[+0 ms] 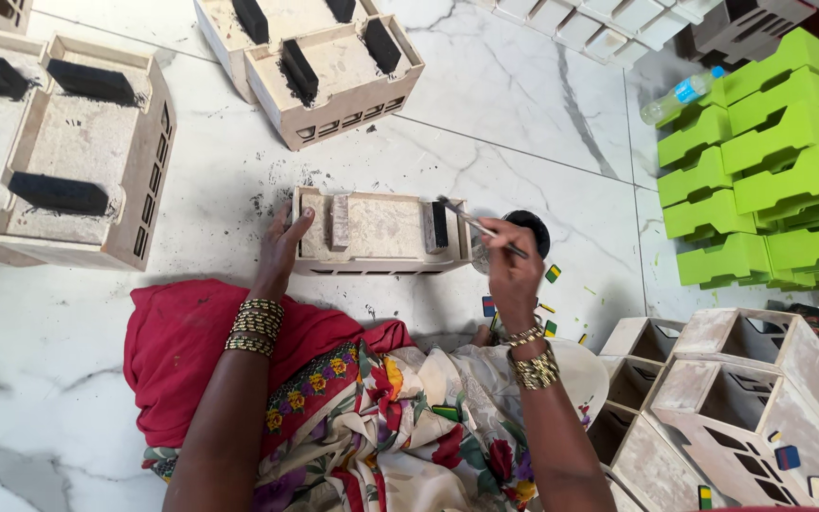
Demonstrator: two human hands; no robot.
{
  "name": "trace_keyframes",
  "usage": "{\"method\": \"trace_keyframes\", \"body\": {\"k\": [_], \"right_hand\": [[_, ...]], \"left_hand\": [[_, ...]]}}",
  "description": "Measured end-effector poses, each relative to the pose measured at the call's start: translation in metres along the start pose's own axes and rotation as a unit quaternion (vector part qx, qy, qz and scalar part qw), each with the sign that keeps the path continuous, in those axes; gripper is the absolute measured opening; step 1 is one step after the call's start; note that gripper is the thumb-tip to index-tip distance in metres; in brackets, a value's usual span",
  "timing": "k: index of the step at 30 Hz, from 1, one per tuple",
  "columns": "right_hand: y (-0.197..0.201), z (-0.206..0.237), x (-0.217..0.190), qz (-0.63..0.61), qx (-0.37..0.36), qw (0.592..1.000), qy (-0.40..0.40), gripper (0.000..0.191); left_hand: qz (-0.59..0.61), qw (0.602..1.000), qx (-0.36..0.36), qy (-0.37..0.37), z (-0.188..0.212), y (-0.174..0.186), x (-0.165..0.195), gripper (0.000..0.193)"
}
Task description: The person sits on the floor and uses a brush to apply black paint to the raised blocks of small wooden model houses, working on one model at a time and setting finished ones aside among many similar models.
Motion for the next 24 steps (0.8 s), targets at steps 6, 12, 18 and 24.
{"method": "trace_keyframes", "body": {"k": [6,12,18,24], "right_hand": [[0.004,-0.003,0.004,0.027,0.027,0.999,-0.015,0.014],[0.000,-0.004,0.006,-0.010,0.017,1.000,-0.006,0.013],[-0.005,0.030,-0.007,0.100,-0.004,0.995,-0.030,0.009],[0.015,0.060,-0.026,0.008,0.034,0.997,-0.063,0.013]], "left_hand": [[0.012,1.000,0.005,-0.011,-0.001,0.002,0.001,0.093],[0.031,0.999,-0.012,-0.003,0.004,-0.001,0.005,0.088],[0.005,1.000,-0.002,-0.007,0.009,0.004,0.014,0.087],[0.020,1.000,-0.010,-0.003,0.012,0.003,0.012,0.092]]}}
Point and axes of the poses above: each hand's wrist, its own z-axis away from the middle knuckle, its own y-axis out of the back of the hand, x = y × z, the point moved 7 cm from there along -z, towards the middle knuckle, and after that the axes turned 13 degrees about -z, right-handed, at the moved point
